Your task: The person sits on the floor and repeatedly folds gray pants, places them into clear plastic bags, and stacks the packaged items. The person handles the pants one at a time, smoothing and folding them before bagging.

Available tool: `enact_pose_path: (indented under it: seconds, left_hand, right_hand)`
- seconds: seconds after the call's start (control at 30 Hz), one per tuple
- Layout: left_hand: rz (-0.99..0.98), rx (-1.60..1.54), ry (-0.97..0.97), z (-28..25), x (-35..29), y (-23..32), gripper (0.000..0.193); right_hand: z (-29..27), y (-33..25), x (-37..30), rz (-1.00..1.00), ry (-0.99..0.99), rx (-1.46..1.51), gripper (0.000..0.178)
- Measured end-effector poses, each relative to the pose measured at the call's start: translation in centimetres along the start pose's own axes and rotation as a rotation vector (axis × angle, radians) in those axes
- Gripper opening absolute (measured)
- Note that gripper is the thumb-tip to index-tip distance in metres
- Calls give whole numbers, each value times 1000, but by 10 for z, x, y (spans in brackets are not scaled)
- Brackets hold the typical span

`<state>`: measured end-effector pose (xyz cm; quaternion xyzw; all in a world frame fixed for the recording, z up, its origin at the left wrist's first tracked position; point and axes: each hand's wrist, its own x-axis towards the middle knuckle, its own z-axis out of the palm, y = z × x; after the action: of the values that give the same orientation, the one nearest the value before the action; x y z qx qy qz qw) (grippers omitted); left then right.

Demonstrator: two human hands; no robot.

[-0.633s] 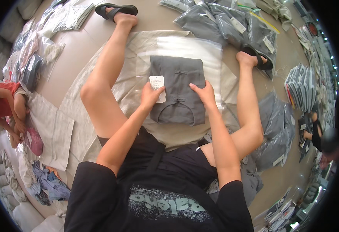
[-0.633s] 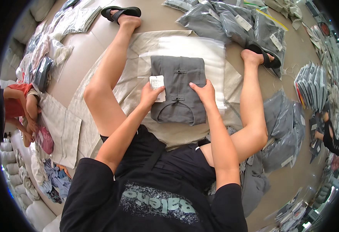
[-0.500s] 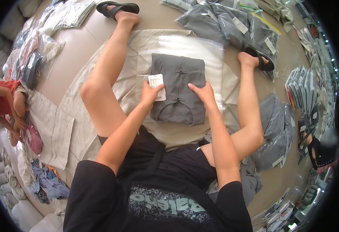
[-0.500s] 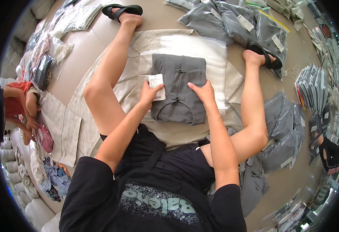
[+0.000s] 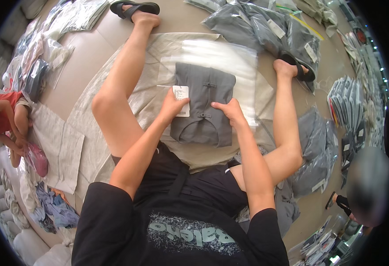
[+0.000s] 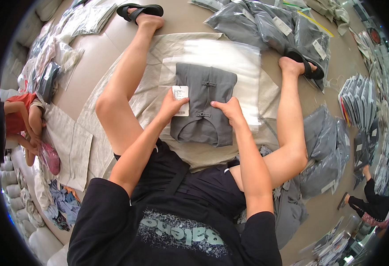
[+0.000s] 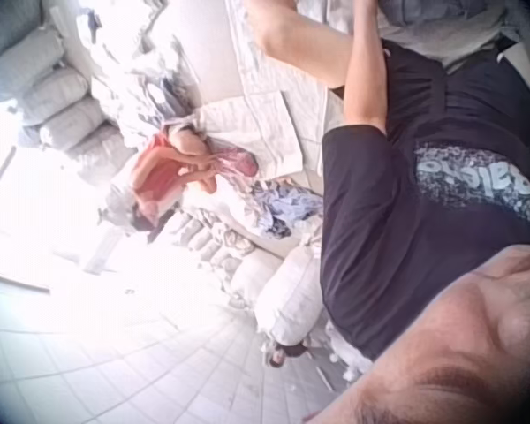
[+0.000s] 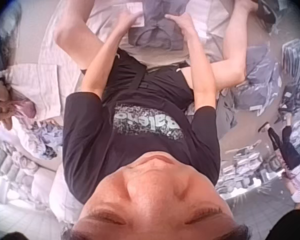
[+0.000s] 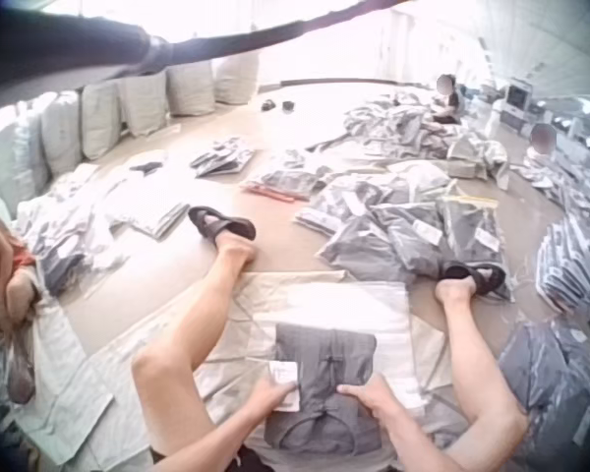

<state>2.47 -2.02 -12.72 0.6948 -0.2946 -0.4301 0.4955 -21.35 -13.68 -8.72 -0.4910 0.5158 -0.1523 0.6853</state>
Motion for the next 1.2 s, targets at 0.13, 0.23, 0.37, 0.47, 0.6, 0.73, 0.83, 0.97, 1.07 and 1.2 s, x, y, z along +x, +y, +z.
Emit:
enact_pose_path:
  seconds: [0.13, 0.23, 0.37, 0.47, 0.6, 0.73, 0.83, 0.97, 1.07, 1.2]
  left_hand:
    - [190, 373, 74, 19, -15, 11, 45]
    - [112, 431, 58, 42, -34, 48, 39]
    - [254, 399, -52, 58, -49, 45, 61]
    - [307, 443, -193, 64, -66, 44, 68]
    - [385, 449, -477, 50, -63, 33, 86]
    - [331, 415, -387, 3, -16, 4, 56]
    - [448, 964, -412, -8, 8, 1, 52]
    - [451, 1202, -342, -20, 71, 20, 58]
    - [523, 1200, -231, -24, 86, 29, 60]
    - [617, 1216, -552, 2, 16, 71, 57]
  right_hand:
    - [24, 17, 14, -145, 375, -682, 39]
    - [47, 10, 5, -265, 370, -395, 50]
    - [72, -6, -2, -406, 141, -27, 55]
    - [69, -7, 3, -239, 173, -55, 39]
    - [46, 5, 15, -29, 267, 84, 17]
    - [25, -12, 7, -66, 171, 168, 21]
    - [-16, -42, -12, -34, 99, 331, 28]
    - [-62, -99, -55, -133, 70, 468, 43]
    - [-79, -123, -87, -280, 26, 501, 57]
    - [-100, -112, -112, -382, 55, 458, 69]
